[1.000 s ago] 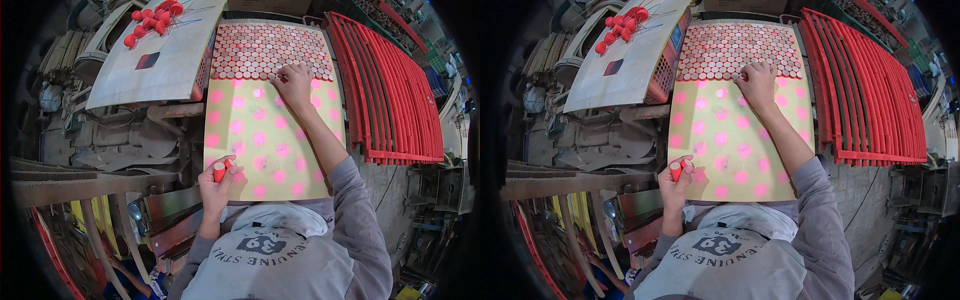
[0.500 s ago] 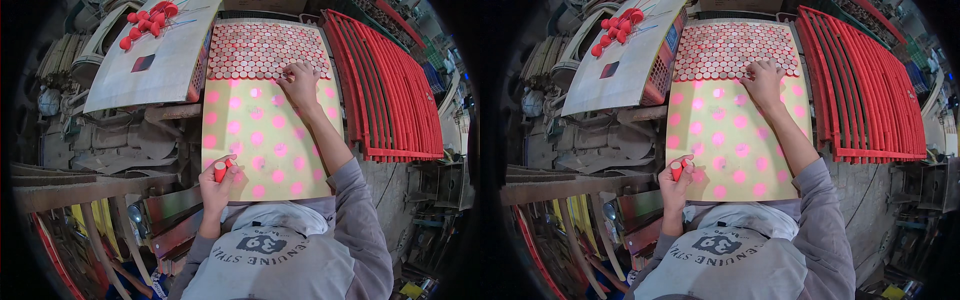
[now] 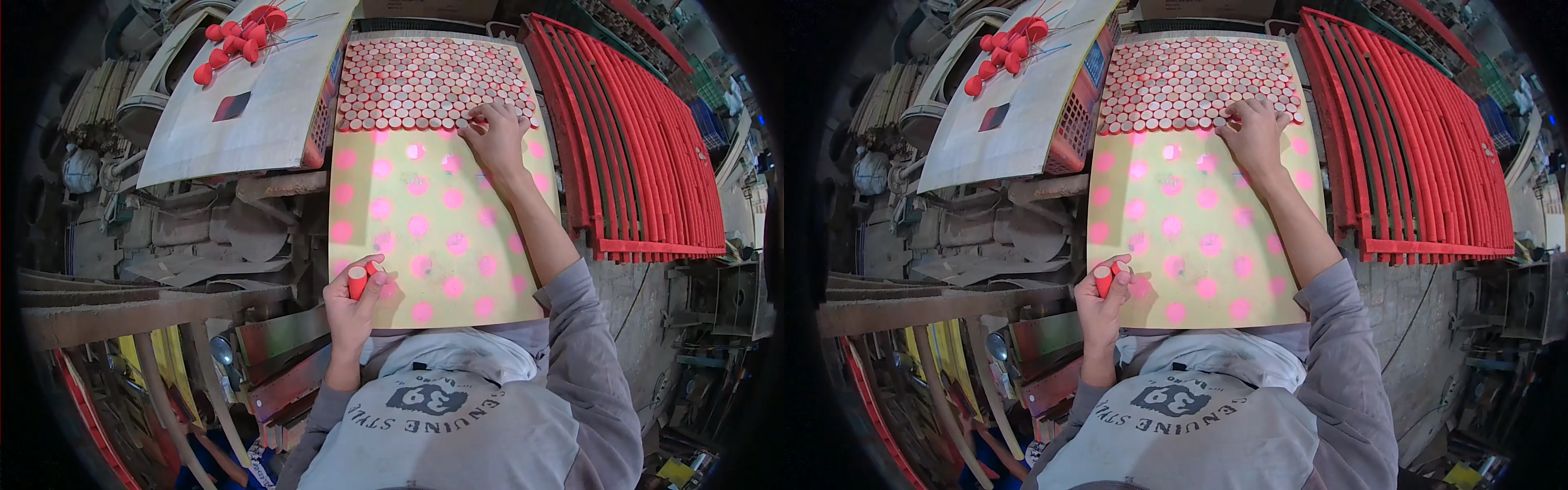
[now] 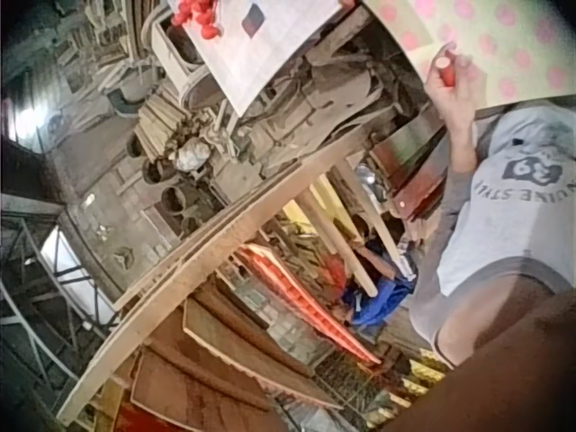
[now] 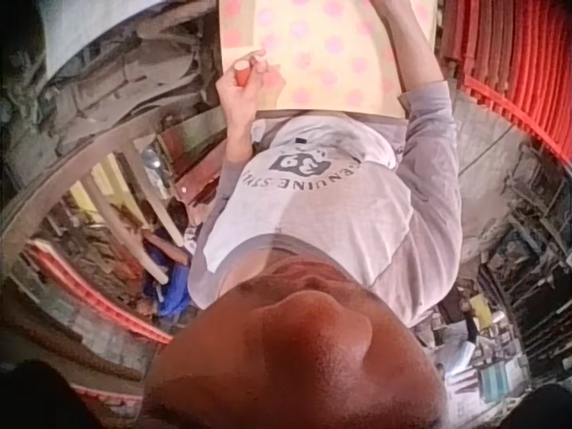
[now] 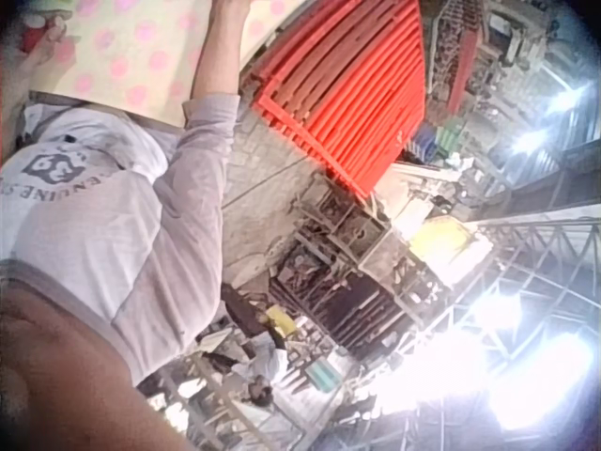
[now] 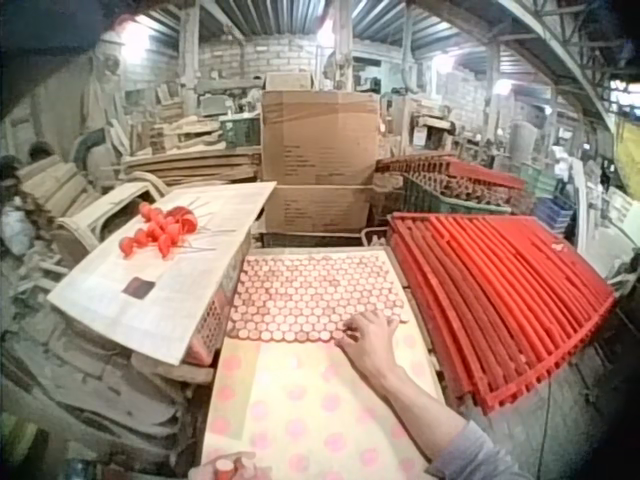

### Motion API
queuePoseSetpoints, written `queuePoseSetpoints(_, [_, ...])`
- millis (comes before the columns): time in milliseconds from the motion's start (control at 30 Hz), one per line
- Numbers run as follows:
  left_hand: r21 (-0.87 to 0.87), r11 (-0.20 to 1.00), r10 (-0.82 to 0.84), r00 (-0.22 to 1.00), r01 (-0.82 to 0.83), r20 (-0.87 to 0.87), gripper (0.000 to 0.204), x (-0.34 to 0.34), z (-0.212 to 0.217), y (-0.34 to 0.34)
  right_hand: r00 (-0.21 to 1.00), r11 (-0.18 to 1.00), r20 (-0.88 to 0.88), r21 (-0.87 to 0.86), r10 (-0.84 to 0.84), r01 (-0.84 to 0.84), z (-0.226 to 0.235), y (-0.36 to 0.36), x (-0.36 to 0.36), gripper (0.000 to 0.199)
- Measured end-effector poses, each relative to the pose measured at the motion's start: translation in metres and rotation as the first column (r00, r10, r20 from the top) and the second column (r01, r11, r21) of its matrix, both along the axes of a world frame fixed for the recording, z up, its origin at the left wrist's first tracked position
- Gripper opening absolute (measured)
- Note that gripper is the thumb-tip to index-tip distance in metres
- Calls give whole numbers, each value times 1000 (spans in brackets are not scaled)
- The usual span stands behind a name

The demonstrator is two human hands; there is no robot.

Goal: The person repeatedly picks up red cylindrical foam pieces, breaks them into smaller segments, and places them onto a yellow board with pink polka dots. The person arranges these segments in rows alongside other similar items already on the board.

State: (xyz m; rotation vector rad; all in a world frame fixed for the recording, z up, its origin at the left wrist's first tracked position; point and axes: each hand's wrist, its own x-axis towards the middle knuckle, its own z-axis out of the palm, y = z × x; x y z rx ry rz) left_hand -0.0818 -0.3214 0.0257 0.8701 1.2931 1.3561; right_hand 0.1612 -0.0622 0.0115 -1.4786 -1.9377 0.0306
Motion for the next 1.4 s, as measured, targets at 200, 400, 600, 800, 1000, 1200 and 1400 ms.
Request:
queuePoseSetpoints(200, [3,1000,-2,1000,2,9,30,1,2,0,1000,999,-16,-34,1,-2,5,-3,-2,32])
queuePoseSetpoints(400, [3,1000,-6,1000,6,9,30,3,2,-1,1000,1000,-13,-8,13,-13,7,-7,-5,36])
queuePoseSetpoints(600, [8,1000,-10,999,10,-40,31,1,1,-1,1000,1000,9,0,9,-9,9,-7,-7,36])
queuePoseSetpoints(800, [-29,979,-195,970,202,144,32,11,20,13,781,770,-375,-220,500,-599,72,-67,-13,33])
queuePoseSetpoints(1000, [70,930,-361,866,360,346,37,32,33,29,501,384,-545,-322,672,-865,107,-152,-33,36])
queuePoseSetpoints(1200, [3,943,-299,844,333,444,32,38,29,27,829,746,-429,-403,357,-530,79,-104,-2,26])
queuePoseSetpoints(1400, [-71,954,-244,891,291,383,25,30,23,15,799,906,-584,-401,-140,-134,40,-36,9,29])
